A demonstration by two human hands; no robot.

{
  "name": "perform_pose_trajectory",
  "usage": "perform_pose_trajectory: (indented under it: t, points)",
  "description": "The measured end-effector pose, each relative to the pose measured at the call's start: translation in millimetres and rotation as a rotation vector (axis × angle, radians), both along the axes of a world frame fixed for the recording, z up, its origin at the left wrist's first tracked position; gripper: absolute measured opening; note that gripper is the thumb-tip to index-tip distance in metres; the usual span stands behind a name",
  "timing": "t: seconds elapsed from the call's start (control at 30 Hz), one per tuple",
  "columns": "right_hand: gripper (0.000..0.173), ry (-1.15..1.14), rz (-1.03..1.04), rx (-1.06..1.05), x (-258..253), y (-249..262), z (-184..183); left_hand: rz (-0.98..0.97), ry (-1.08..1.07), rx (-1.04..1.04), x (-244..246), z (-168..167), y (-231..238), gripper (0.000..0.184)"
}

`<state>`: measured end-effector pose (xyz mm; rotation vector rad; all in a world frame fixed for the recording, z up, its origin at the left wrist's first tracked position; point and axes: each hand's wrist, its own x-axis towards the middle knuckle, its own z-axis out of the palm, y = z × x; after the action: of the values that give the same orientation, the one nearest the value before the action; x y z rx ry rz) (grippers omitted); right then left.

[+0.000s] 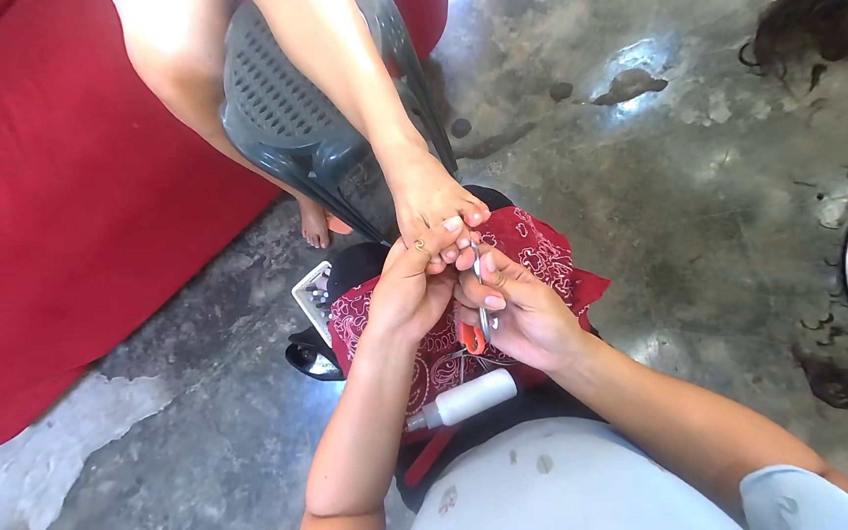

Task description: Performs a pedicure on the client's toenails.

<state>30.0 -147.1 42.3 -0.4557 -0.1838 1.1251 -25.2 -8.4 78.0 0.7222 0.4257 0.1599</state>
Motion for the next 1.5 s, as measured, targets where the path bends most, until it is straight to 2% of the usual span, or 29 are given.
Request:
perform_pose_trajectory:
  t: [0.73, 1.5]
  points:
    - [0.02, -0.027, -0.012, 0.003, -0.2, 0.6, 0.7, 0.015, 0.01, 0.02, 1.3, 2.2, -1.4, 0.01]
    - [0.021, -0.162, -0.025, -0.006, -0.6, -0.2, -0.8, 0.02, 0.03, -0.002, 1.4, 3.1, -2.0, 0.014]
